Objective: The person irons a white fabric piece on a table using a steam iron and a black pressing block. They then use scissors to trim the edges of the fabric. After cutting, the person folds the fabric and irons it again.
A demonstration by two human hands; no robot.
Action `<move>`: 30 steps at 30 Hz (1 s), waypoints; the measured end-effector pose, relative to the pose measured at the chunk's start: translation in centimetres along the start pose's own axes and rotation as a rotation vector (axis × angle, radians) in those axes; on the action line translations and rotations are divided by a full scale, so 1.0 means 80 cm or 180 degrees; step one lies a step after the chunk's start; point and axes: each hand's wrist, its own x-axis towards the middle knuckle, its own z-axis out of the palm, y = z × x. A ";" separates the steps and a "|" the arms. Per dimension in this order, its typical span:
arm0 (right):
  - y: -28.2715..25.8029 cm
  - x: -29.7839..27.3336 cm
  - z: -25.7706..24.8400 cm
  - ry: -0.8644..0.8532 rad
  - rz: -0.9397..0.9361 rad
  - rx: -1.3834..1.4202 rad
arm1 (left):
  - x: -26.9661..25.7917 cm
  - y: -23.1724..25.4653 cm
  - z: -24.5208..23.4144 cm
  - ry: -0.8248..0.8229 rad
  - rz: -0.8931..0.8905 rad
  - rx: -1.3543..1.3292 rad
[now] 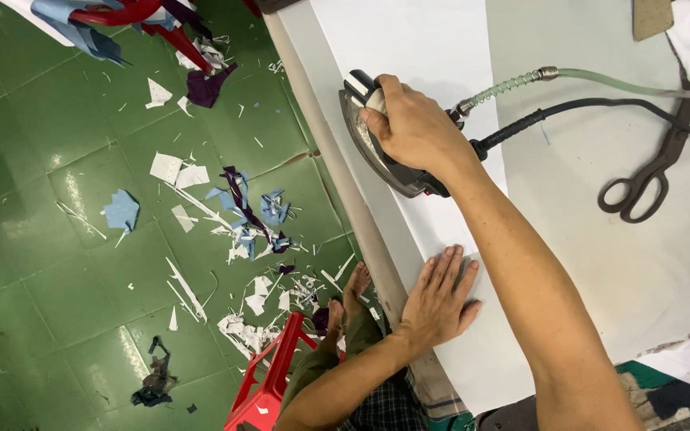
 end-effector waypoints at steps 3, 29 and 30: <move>0.011 0.007 0.011 0.0226 -0.0280 -0.0263 | -0.003 0.000 0.008 -0.0039 0.0005 -0.0053; 0.005 -0.135 0.054 0.0624 0.0265 -0.0790 | -0.040 -0.004 0.055 0.1273 0.0831 0.0365; 0.005 -0.143 0.056 0.0621 0.0277 -0.0796 | -0.050 -0.003 0.058 0.1287 0.0909 0.0330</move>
